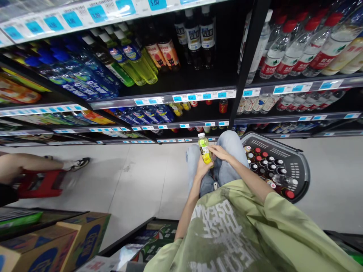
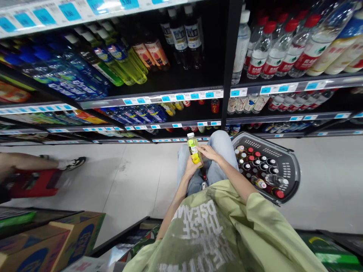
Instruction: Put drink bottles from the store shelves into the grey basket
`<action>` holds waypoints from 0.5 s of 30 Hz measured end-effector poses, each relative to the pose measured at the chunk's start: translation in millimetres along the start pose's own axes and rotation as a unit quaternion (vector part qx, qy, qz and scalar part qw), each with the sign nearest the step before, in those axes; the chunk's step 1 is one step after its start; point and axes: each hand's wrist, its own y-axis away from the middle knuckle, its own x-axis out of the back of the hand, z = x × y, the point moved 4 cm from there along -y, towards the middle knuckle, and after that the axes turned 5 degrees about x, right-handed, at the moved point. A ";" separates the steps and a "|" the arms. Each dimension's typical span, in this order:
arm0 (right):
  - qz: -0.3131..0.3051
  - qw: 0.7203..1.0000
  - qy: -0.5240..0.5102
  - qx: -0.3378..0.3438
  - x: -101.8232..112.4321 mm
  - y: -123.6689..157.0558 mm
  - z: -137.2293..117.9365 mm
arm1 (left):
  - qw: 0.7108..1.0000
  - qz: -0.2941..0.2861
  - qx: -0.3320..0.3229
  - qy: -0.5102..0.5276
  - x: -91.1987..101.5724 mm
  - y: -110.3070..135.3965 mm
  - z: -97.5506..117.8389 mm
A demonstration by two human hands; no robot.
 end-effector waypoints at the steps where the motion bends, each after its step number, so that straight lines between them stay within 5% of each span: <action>1: 0.015 1.000 -0.018 -0.002 1.9 -0.9 -1.1 | 1.000 -0.007 -0.002 0.001 -0.1 -0.1 0.6; 9: 0.104 0.975 -0.177 -0.090 11.6 -3.1 5.2 | 0.987 -0.060 -0.056 -0.139 -8.5 5.9 4.2; 15: 0.163 0.959 -0.218 -0.079 15.2 -2.8 4.8 | 0.971 -0.005 -0.122 -0.207 -11.6 8.9 11.5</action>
